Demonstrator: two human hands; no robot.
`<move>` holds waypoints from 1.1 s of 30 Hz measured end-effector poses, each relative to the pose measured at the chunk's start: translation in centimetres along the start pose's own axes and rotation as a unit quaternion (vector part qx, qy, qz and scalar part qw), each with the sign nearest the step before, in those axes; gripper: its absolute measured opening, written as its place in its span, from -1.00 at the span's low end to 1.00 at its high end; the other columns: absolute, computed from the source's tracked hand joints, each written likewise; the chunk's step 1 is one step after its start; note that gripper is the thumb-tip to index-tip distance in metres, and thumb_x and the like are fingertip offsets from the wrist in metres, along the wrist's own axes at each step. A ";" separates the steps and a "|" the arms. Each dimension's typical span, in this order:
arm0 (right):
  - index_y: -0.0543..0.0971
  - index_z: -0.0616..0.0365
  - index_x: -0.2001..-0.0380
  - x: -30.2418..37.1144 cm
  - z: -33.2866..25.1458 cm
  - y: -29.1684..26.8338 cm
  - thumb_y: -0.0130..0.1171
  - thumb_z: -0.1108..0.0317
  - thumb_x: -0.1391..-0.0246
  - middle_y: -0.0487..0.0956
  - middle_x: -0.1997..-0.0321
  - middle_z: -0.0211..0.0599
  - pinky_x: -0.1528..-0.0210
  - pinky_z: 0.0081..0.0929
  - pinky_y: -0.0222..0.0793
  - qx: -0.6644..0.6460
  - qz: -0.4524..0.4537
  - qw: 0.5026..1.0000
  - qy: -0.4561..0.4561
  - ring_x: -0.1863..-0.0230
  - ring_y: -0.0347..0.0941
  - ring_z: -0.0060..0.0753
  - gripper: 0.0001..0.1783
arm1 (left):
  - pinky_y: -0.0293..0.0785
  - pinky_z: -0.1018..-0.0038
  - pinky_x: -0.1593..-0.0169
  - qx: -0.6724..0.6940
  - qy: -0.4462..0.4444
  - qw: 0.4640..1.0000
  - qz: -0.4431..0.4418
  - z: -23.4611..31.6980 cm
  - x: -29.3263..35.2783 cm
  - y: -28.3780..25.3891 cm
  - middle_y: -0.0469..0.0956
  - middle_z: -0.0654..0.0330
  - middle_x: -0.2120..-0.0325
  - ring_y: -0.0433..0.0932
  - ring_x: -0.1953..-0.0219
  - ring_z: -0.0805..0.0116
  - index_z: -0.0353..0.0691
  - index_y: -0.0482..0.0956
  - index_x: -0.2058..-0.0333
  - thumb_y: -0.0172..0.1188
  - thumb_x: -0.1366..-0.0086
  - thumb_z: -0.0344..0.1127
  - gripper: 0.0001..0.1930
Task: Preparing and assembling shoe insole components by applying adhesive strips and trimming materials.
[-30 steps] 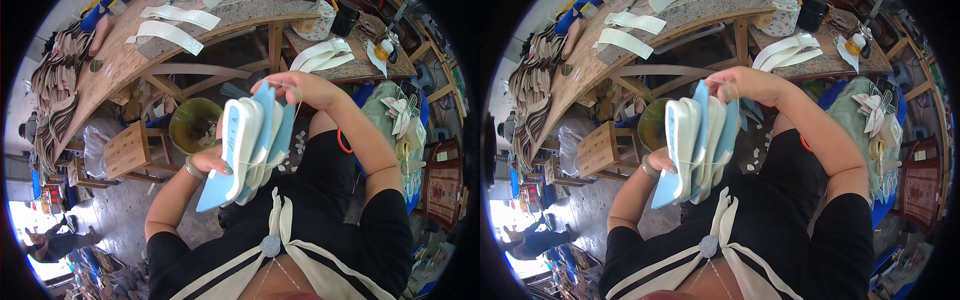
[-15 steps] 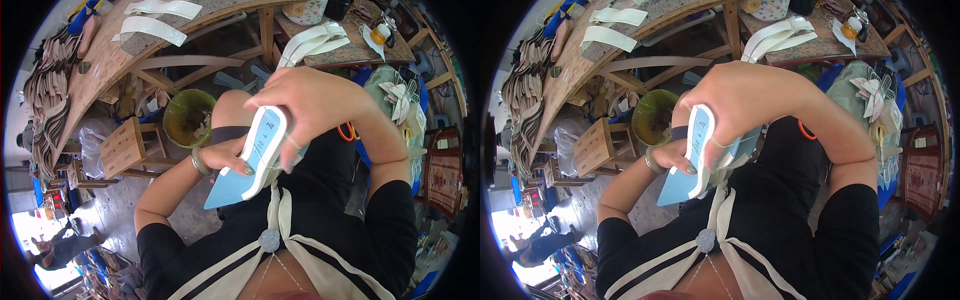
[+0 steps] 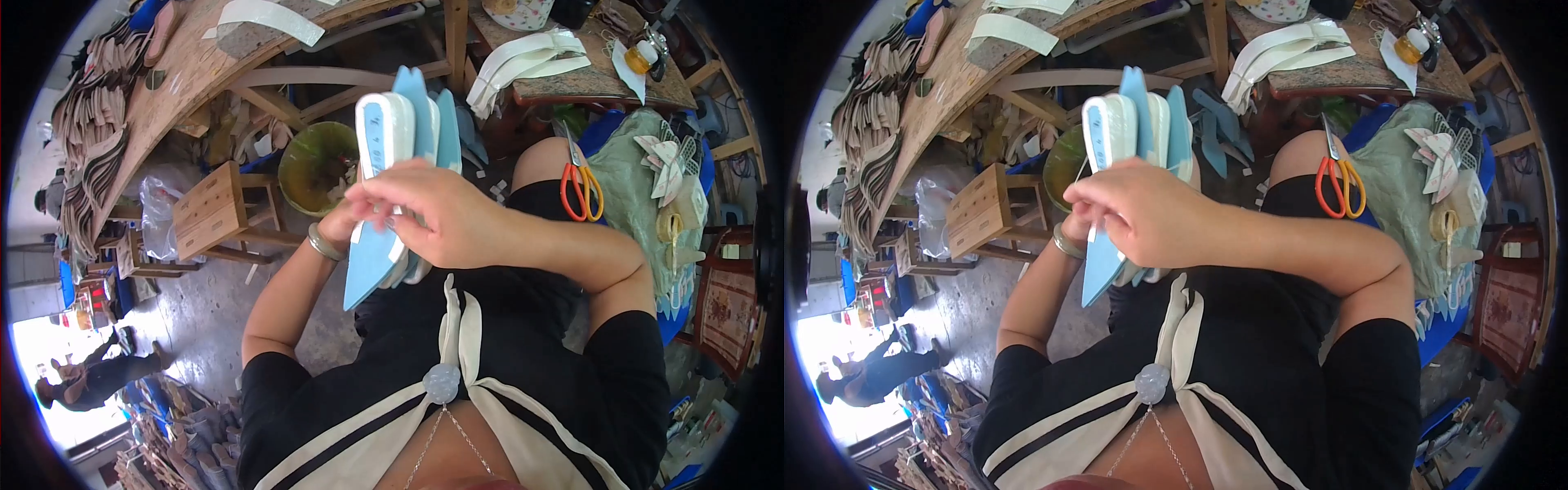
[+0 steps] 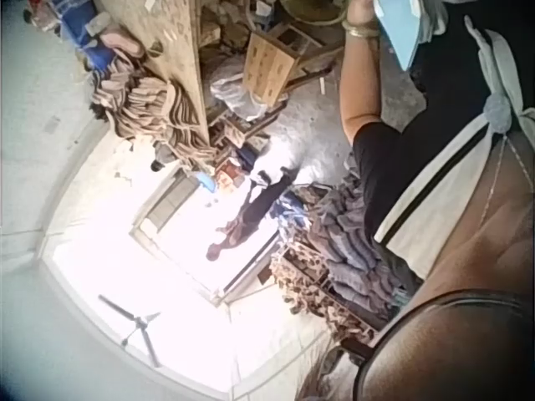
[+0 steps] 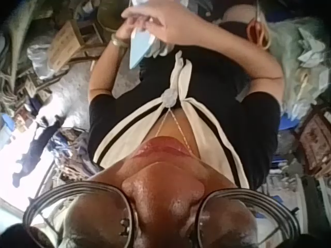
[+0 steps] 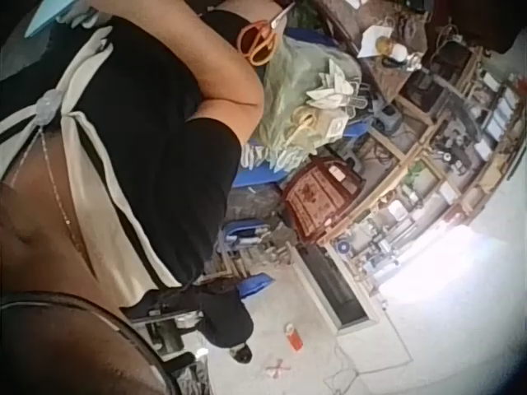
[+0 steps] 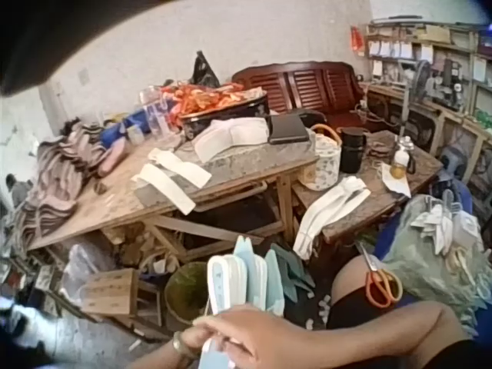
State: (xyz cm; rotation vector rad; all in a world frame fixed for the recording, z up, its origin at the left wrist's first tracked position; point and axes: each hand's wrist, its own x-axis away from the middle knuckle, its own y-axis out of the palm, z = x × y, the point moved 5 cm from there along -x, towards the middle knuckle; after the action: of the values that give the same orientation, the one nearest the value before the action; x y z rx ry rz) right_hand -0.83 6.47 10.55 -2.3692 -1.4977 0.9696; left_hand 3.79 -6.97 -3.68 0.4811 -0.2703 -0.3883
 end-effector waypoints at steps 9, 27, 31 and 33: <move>0.50 0.09 0.19 4.7 1.4 -3.0 0.30 0.31 0.13 0.45 0.43 -0.33 0.14 -0.35 0.24 0.199 0.085 0.974 -0.068 0.34 0.40 -0.29 -0.63 | 0.44 0.36 -0.05 0.145 0.144 0.965 0.167 0.0 2.2 1.6 0.43 0.00 0.00 0.47 0.00 0.16 -0.36 0.20 -0.19 0.36 0.21 -0.15 -0.07; 0.23 0.35 -0.18 9.4 12.3 2.3 -0.02 -0.06 -0.20 0.38 -0.16 -0.06 -0.17 -0.27 0.28 -0.558 0.204 0.778 0.206 -0.12 0.37 -0.18 -0.28 | 0.52 0.48 0.05 0.084 0.118 0.980 0.137 -1.8 0.1 3.2 0.52 0.14 0.10 0.55 0.13 0.42 -0.35 0.32 -0.09 0.37 -0.03 0.02 -0.24; 0.02 0.33 -0.28 7.4 9.3 1.2 -0.15 -0.06 -0.26 0.26 -0.25 0.02 -0.24 -0.32 0.13 -0.375 0.253 0.876 0.166 -0.21 0.26 -0.16 -0.23 | 0.46 0.47 -0.04 0.049 0.170 0.970 0.164 0.3 0.9 5.1 0.41 0.12 -0.03 0.51 0.06 0.41 -0.31 0.13 -0.21 0.33 -0.05 0.11 -0.09; -0.08 0.30 -0.32 6.3 9.0 1.6 -0.20 -0.07 -0.28 0.22 -0.27 0.00 -0.28 -0.36 0.06 -0.355 0.270 0.882 0.149 -0.24 0.21 -0.17 -0.21 | 0.38 0.43 -0.13 -0.008 0.258 0.936 0.238 1.2 1.4 4.5 0.41 0.11 -0.04 0.47 0.00 0.41 -0.28 0.15 -0.22 0.22 -0.14 0.14 -0.17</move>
State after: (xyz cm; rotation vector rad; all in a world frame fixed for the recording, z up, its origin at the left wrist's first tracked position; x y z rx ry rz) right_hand -3.35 9.41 0.19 -3.3685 -1.2155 0.0513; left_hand 5.98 -4.40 -0.21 0.4677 0.1319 0.2141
